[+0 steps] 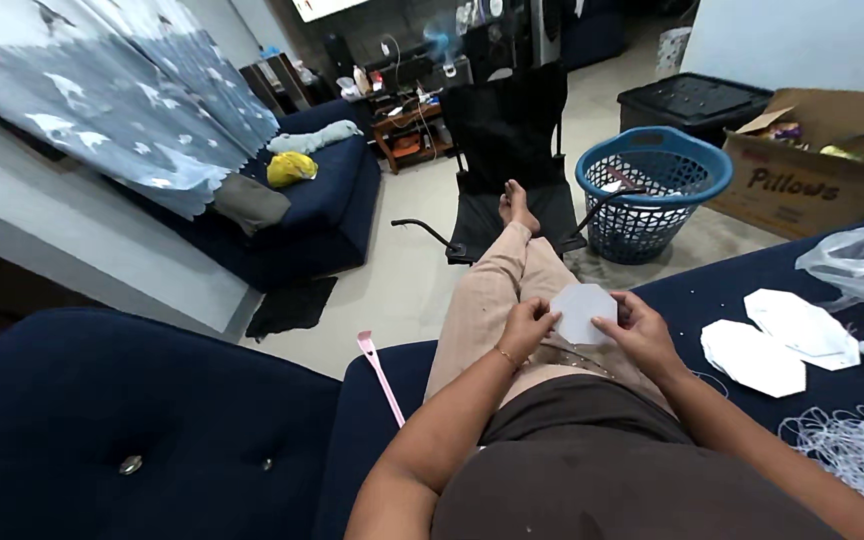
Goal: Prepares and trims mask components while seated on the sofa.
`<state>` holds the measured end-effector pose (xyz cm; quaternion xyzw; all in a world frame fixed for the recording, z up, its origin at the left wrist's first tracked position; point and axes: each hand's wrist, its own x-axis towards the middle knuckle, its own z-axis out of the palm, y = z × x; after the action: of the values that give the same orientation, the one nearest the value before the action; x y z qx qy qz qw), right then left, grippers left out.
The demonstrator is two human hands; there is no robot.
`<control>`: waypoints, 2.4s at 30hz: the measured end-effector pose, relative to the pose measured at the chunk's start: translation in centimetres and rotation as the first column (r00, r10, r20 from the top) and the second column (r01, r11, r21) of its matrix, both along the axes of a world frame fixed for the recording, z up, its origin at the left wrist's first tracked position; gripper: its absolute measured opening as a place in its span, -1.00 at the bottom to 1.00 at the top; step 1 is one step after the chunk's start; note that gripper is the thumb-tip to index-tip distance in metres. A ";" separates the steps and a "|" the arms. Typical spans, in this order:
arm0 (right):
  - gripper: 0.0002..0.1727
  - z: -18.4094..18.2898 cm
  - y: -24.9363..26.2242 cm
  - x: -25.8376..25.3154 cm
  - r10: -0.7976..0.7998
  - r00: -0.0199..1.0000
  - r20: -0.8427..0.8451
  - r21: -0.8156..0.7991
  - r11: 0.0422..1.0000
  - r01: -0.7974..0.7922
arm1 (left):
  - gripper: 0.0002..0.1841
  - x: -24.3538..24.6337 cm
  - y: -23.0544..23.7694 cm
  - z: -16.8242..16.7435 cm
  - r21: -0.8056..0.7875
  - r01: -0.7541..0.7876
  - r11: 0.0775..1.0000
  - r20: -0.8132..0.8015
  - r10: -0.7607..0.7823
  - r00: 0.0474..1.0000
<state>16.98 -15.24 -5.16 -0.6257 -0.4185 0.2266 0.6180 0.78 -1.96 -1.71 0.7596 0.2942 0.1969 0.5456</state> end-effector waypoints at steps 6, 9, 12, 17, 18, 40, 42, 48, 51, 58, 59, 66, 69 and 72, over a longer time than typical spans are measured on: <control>-0.76 -0.3 0.0 0.6 -0.012 0.999 -0.052 0.017 1.000 0.013 | -0.74 -0.1 0.0 0.1 0.007 -0.020 1.000 -0.014 0.020 1.000; -0.77 -0.2 -0.1 0.4 0.083 0.988 0.127 -0.032 0.996 -0.079 | -0.60 -0.1 -0.2 0.2 0.101 0.058 0.993 0.013 -0.060 0.998; -0.77 -0.4 0.1 -0.2 0.211 0.945 0.249 -0.076 0.977 -0.198 | -0.56 0.0 -0.4 -0.3 0.203 0.134 0.970 0.082 -0.153 0.985; -0.76 0.2 0.4 -0.7 0.205 0.948 0.244 -0.075 0.979 -0.192 | -0.76 -0.2 -0.7 0.9 0.193 0.149 0.970 0.011 -0.155 0.988; -0.76 0.2 0.4 -0.6 0.195 0.957 0.215 -0.080 0.980 -0.182 | -0.75 -0.2 -0.5 0.8 0.148 0.137 0.979 0.010 -0.140 0.990; -0.73 -0.5 0.7 -0.6 0.174 0.973 0.154 -0.047 0.984 -0.169 | -0.78 -0.2 -0.1 0.0 -0.120 0.224 0.967 0.112 -0.212 0.971; -0.76 -0.3 0.8 -0.9 0.166 0.963 0.213 -0.037 0.986 -0.162 | -0.81 -0.2 -0.1 0.2 -0.071 0.211 0.975 0.090 -0.205 0.975; -0.78 -0.4 0.7 -1.4 0.145 0.937 0.318 0.003 0.988 -0.154 | -0.83 -0.2 0.0 0.0 0.039 0.195 0.980 0.072 -0.197 0.978; -0.79 -0.6 0.6 -1.5 0.139 0.933 0.331 0.007 0.989 -0.150 | -0.82 -0.2 0.0 0.2 0.062 0.201 0.978 0.026 -0.203 0.979; -0.78 -1.0 0.6 -1.4 0.122 0.920 0.373 0.018 0.990 -0.138 | -0.79 -0.1 -0.1 0.2 0.268 0.245 0.932 -0.061 -0.237 0.969; -0.78 -1.1 0.6 -1.5 0.119 0.917 0.381 0.018 0.991 -0.136 | -0.79 -0.1 -0.1 0.3 0.306 0.245 0.920 -0.082 -0.231 0.970; -0.80 -1.1 0.4 -1.3 0.086 0.902 0.424 0.029 0.994 -0.109 | -0.78 -0.5 -0.3 0.6 0.419 0.226 0.880 -0.092 -0.206 0.974; -0.80 -1.1 0.4 -1.2 0.060 0.905 0.421 0.061 0.994 -0.094 | -0.78 -0.5 -0.4 0.5 0.416 0.207 0.886 -0.034 -0.212 0.977; -0.79 -1.0 0.0 -1.0 0.058 0.909 0.412 0.073 0.993 -0.096 | -0.78 -0.5 -0.6 0.5 0.365 0.186 0.912 0.018 -0.207 0.978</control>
<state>16.00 -15.22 -6.17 -0.6132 -0.5730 0.0952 0.5354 0.28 -2.59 -1.18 0.8668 0.1596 0.2132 0.4215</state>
